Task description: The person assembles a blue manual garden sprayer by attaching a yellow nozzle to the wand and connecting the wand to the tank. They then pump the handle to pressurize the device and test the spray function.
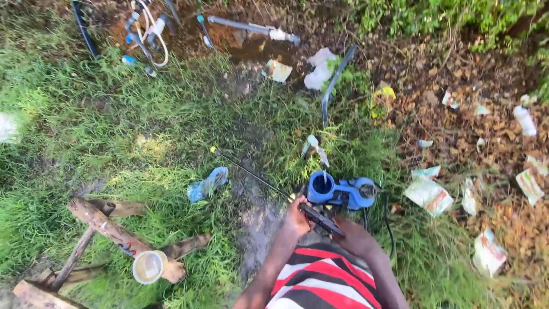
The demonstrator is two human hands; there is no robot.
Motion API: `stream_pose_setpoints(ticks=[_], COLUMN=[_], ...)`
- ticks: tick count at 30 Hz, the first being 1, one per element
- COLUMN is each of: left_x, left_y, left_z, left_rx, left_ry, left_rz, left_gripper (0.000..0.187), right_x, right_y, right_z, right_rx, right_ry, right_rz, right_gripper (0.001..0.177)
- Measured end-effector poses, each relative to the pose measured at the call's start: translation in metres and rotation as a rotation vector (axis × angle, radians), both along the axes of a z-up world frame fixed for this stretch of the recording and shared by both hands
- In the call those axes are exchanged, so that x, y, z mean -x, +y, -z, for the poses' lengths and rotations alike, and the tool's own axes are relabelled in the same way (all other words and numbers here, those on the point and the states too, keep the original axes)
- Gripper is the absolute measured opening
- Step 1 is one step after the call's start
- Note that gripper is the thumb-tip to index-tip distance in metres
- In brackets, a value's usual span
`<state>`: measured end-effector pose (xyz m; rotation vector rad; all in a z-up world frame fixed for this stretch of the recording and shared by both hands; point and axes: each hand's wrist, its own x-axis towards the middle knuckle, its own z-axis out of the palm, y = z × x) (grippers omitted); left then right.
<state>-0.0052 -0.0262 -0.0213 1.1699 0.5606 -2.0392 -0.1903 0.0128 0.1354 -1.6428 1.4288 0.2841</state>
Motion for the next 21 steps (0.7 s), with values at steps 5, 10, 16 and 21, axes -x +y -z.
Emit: stream_pose_setpoints(ticks=[5,10,16,21], left_x=[0.004,-0.001,0.001,-0.001], left_y=[0.017,0.013,0.011,0.010], left_z=[0.045,0.025,0.036,0.030], left_rx=[0.035,0.017,0.018,0.027], left_ry=[-0.046,-0.076,-0.077,-0.116], left_rz=[0.039,0.125,0.091,0.098], left_gripper=[0.021,0.020,0.022,0.021], right_x=[0.022,0.026,0.027,0.025], right_y=[0.019,0.015,0.010,0.006], right_z=[0.026,0.032,0.018,0.006], right_rx=[0.169,0.144,0.149,0.136], right_ry=[-0.051,-0.043,-0.049,-0.073], right_rz=[-0.039,-0.042,-0.038,0.003], right_gripper=[0.059,0.063,0.049,0.044])
